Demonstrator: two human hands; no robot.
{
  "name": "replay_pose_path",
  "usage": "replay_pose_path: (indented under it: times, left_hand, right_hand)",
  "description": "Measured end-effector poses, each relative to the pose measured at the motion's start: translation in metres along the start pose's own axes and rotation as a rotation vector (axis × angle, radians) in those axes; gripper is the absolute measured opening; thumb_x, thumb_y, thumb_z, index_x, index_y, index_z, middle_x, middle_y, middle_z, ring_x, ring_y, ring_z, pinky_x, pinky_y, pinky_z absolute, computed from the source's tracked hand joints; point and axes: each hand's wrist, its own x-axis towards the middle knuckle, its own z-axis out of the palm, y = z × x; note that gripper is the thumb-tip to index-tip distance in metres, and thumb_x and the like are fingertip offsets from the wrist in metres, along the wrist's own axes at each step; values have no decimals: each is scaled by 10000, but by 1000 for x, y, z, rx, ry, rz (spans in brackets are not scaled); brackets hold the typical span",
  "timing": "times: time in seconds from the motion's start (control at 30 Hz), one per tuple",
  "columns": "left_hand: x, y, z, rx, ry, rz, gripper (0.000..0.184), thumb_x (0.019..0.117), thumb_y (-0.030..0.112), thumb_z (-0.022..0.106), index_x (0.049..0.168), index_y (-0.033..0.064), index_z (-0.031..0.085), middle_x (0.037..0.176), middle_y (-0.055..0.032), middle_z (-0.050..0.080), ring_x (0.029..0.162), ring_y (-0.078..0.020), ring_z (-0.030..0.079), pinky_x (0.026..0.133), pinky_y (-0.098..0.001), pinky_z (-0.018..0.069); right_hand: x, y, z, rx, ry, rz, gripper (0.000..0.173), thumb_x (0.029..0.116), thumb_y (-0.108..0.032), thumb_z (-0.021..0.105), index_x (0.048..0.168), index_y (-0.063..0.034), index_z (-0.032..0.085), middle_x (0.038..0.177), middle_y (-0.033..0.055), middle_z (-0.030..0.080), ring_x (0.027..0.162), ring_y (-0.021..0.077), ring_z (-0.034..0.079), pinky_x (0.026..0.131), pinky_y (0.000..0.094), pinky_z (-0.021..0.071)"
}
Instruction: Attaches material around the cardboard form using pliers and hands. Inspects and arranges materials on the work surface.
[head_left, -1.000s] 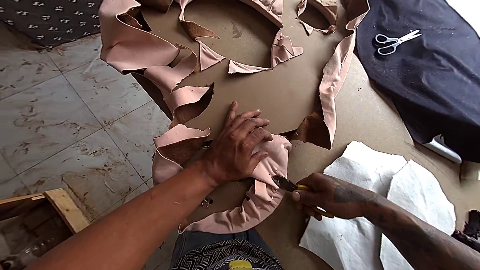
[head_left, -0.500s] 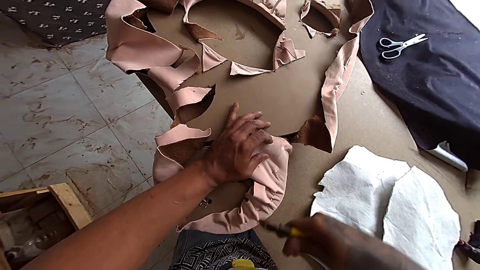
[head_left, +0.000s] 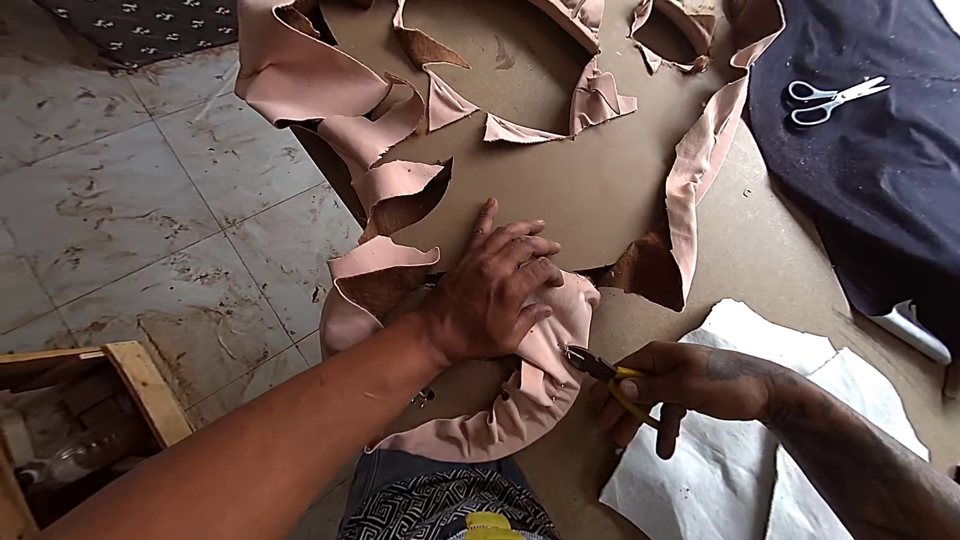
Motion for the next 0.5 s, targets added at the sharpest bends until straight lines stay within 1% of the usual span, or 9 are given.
replay_pose_path:
  times: [0.1, 0.17, 0.2, 0.23, 0.27, 0.3, 0.37, 0.4, 0.5]
  left_hand:
    - [0, 0, 0, 5, 0, 6, 294, 955, 415, 605, 1113, 212, 747, 1395, -19, 643, 1480, -292, 422, 1265, -667, 123]
    - [0, 1, 0, 6, -6, 4, 291, 956, 410, 607, 1116, 212, 749, 1394, -15, 643, 1482, -288, 417, 1267, -666, 117]
    - [0, 1, 0, 7, -6, 5, 289, 955, 407, 609, 1114, 211, 750, 1395, -15, 643, 1483, -288, 416, 1267, -667, 115]
    - [0, 1, 0, 7, -7, 6, 290, 956, 409, 610, 1115, 212, 751, 1398, -15, 641, 1485, -288, 414, 1267, -669, 114]
    - [0, 0, 0, 8, -9, 8, 294, 956, 412, 610, 1117, 211, 752, 1404, -17, 639, 1487, -289, 412, 1266, -669, 116]
    - [0, 0, 0, 11, -8, 10, 295, 955, 413, 609, 1115, 210, 751, 1403, -17, 640, 1487, -289, 413, 1265, -672, 120]
    - [0, 0, 0, 15, -12, 7, 299, 953, 418, 608, 1119, 212, 749, 1399, -15, 642, 1486, -286, 413, 1266, -668, 124]
    - [0, 0, -1, 16, -16, 3, 302, 952, 422, 611, 1121, 214, 748, 1400, -12, 642, 1488, -283, 412, 1267, -666, 121]
    - [-1, 0, 0, 13, -12, 5, 299, 947, 425, 620, 1115, 213, 749, 1397, -8, 643, 1488, -273, 413, 1271, -662, 119]
  right_hand:
    - [2, 1, 0, 49, -12, -17, 349, 1112, -210, 419, 1333, -32, 623, 1315, 159, 690, 1143, 346, 712, 859, 528, 638]
    - [7, -1, -1, 56, -32, -31, 362, 1114, -228, 414, 1328, -30, 628, 1300, 173, 696, 1130, 353, 718, 861, 527, 640]
    - [10, -3, -1, 41, -36, -37, 371, 1117, -257, 413, 1308, -35, 640, 1248, 173, 716, 1070, 331, 741, 816, 491, 653]
    - [13, -5, 1, 5, -10, -43, 379, 1115, -301, 422, 1254, -47, 668, 1142, 155, 745, 945, 276, 764, 714, 414, 657]
    - [16, -6, 6, -50, 60, -52, 386, 1105, -349, 444, 1151, -60, 695, 976, 119, 750, 756, 198, 735, 570, 316, 597]
    - [19, -7, 12, -123, 140, -63, 390, 1095, -385, 465, 1055, -74, 695, 841, 81, 717, 623, 144, 664, 495, 264, 520]
    - [20, -7, 26, -371, 316, -73, 412, 1080, -446, 481, 931, -105, 659, 713, 19, 639, 577, 121, 607, 530, 282, 516]
    - [19, -9, 36, -571, 436, -38, 428, 1070, -499, 462, 895, -145, 631, 679, -17, 606, 578, 111, 597, 544, 302, 506]
    - [24, 1, 63, -1010, 782, 14, 490, 1049, -599, 383, 887, -197, 613, 637, -21, 548, 590, 155, 598, 532, 385, 487]
